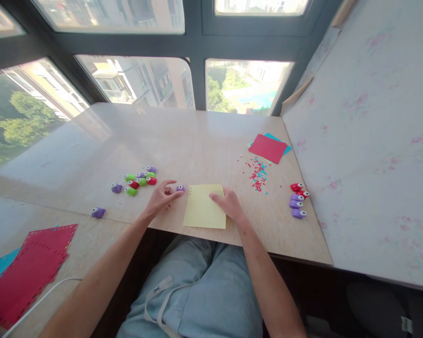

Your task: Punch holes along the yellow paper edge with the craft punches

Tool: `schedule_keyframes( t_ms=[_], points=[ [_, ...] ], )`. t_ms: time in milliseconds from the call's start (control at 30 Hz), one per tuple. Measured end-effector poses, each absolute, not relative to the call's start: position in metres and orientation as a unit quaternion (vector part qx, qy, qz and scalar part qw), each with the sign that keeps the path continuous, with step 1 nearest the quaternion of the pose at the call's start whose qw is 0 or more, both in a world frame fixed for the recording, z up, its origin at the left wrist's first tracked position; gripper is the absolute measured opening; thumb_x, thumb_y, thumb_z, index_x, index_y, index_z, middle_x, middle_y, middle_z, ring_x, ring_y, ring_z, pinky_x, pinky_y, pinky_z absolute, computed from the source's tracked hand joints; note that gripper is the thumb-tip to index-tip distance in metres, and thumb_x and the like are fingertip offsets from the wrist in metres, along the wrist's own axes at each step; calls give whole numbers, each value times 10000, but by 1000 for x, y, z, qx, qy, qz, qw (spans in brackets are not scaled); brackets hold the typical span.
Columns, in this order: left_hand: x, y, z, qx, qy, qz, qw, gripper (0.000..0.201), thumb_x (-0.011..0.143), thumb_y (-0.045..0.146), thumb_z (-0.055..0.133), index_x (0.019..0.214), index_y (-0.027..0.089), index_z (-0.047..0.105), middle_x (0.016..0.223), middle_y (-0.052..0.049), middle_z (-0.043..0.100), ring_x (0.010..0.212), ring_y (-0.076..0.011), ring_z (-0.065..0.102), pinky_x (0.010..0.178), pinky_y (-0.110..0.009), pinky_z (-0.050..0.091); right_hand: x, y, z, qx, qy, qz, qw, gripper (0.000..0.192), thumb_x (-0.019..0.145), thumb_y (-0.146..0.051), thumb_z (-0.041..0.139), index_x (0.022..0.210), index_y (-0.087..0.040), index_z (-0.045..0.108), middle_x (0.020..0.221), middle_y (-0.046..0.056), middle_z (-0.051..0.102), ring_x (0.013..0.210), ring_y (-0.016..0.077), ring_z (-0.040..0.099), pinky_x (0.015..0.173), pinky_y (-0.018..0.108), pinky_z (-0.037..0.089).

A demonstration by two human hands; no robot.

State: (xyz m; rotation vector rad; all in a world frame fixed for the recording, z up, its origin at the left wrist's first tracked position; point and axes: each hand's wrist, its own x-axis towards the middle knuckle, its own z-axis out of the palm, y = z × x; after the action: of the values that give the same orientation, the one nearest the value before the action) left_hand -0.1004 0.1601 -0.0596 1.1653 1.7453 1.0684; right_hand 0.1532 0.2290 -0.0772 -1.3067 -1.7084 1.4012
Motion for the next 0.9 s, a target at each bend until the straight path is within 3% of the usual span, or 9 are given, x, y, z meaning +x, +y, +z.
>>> schedule_keyframes(
  t_ms=[67,233,333,500,667,900],
  points=[
    [-100,158,-61,499,693,383,352,520,715,460,714,1129,167,595,555,83,480,430,-87,427,402,-185,323,154,228,-78,-482,-635,529,290,315,770,-426,682,912,-146,706,872,102,759,708,218,704,560,284,528],
    [-93,158,-63,497,717,404,275,299,713,415,680,859,154,669,510,60,478,463,-95,452,433,-191,315,157,222,-80,-468,-631,523,332,365,765,-480,689,908,-145,714,876,110,760,731,228,705,604,318,546],
    [-94,157,-59,368,705,509,329,335,697,445,674,869,164,617,508,72,479,396,-91,442,367,-187,290,158,218,-81,-477,-618,510,363,397,766,-510,688,919,-144,717,881,114,760,743,236,705,620,335,551],
    [-109,148,-49,166,613,656,408,337,642,432,674,652,191,438,517,62,488,361,-56,406,313,-161,230,159,217,-85,-476,-611,501,386,395,760,-513,695,921,-154,717,900,111,761,772,246,706,647,354,558],
    [-99,137,-39,160,614,668,389,348,608,401,726,722,175,487,600,58,533,382,-43,427,328,-150,258,159,219,-89,-468,-621,496,386,370,780,-500,681,919,-159,714,914,109,760,795,245,708,666,354,563],
    [-8,152,10,410,594,558,410,289,728,385,669,895,154,626,706,11,610,508,-83,525,444,-185,379,154,218,-84,-466,-673,437,374,361,852,-458,590,944,-132,715,845,70,755,695,179,693,588,271,568]
  ],
)
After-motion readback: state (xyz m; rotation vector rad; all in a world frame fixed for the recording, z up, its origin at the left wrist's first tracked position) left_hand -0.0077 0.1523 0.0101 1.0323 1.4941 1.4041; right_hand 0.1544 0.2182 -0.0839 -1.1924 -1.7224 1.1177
